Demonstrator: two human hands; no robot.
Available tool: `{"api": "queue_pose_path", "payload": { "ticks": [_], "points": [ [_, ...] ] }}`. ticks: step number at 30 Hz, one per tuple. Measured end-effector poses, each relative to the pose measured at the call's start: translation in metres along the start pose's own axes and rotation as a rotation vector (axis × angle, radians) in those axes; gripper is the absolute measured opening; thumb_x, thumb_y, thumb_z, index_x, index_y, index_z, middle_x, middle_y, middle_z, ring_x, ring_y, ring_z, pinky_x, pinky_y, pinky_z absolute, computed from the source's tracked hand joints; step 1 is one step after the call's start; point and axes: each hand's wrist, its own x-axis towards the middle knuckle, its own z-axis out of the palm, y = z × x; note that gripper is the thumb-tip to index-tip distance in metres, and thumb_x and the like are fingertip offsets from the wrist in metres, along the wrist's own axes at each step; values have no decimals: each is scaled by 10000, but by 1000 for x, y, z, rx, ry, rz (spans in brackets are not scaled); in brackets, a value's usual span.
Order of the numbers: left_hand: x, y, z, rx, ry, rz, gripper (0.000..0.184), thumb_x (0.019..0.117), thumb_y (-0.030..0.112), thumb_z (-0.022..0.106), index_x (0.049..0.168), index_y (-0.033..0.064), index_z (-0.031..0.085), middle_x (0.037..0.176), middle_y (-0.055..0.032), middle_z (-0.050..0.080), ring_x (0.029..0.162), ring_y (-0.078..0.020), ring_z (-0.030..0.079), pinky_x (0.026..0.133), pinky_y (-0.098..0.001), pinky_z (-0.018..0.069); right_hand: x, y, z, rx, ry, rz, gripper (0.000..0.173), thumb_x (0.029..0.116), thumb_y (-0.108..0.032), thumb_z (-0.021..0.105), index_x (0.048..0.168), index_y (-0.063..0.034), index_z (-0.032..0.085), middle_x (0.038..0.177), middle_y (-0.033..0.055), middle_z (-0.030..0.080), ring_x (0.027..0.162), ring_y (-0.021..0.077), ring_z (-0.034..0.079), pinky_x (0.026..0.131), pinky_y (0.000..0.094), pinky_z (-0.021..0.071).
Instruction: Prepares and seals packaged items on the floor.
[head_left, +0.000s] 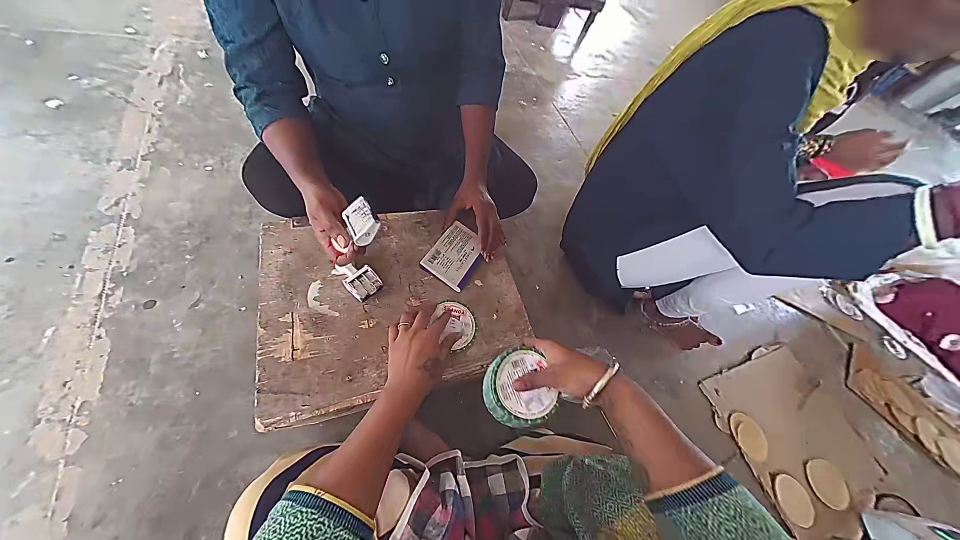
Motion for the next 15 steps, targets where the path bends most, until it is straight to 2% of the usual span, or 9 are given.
{"api": "queue_pose_path", "payload": {
  "ticks": [2,3,5,6,8,10,12,13,15],
  "points": [
    [-4,0,-6,-252,159,7,378,1073,247,523,1353,31,659,1411,-242,587,1305,-436,545,1069,-598,414,19,-23,-5,-71,-24,-41,573,873,-49,777,1367,23,495,1162,119,634,980,87,641,895,257,533],
    [-6,4,-14,-407,169,-23,392,1091,219,472,1372,-6,626,1368,-245,612,1243,-389,601,1043,-553,456,29,-32,-5,-102,-29,-56,558,868,-63,787,1345,21,510,1150,125,639,976,102,641,899,274,530],
    [-11,9,-30,-727,-19,-125,447,1114,257,382,1436,-15,528,1264,-192,658,1069,-227,689,934,-397,560,47,-49,-5,-134,-43,-76,513,865,-66,797,1293,16,526,1103,117,641,941,103,641,877,278,535],
    [-13,12,-35,-876,-126,-157,430,1109,243,411,1424,-32,513,1191,-166,667,991,-174,688,878,-345,570,54,-58,-3,-136,-46,-85,500,867,-59,798,1281,16,528,1090,114,639,929,97,639,866,270,536],
    [-14,16,-34,-1087,-186,-230,285,1067,137,527,1281,-43,581,1014,-82,708,862,-88,701,794,-266,594,63,-68,0,-112,-16,-99,513,861,-59,807,1285,21,529,1100,123,643,931,101,642,866,266,536],
    [-13,22,-30,-1235,-84,-361,212,1054,69,537,1217,-58,587,949,-79,708,819,-98,711,752,-266,605,66,-68,5,21,86,-97,511,897,-60,772,1330,34,518,1150,153,642,956,136,646,880,298,538],
    [-10,27,-26,-1357,34,-508,230,1059,61,523,1255,-58,538,995,-122,690,846,-154,722,739,-306,621,62,-61,14,229,217,-75,456,985,-103,678,1389,12,501,1185,157,652,964,155,662,848,313,552],
    [-9,29,-24,-1394,79,-550,241,1058,55,522,1276,-47,507,1017,-136,684,860,-172,727,738,-319,627,60,-57,20,317,272,-60,409,1013,-122,640,1380,2,509,1172,148,660,952,160,679,812,314,570],
    [-8,29,-19,-1400,103,-575,267,1051,36,530,1299,-29,456,1043,-145,668,873,-185,725,737,-328,625,60,-47,30,439,346,-46,376,1027,-88,606,1378,14,517,1186,148,660,958,160,696,803,303,588]
  ]
}}
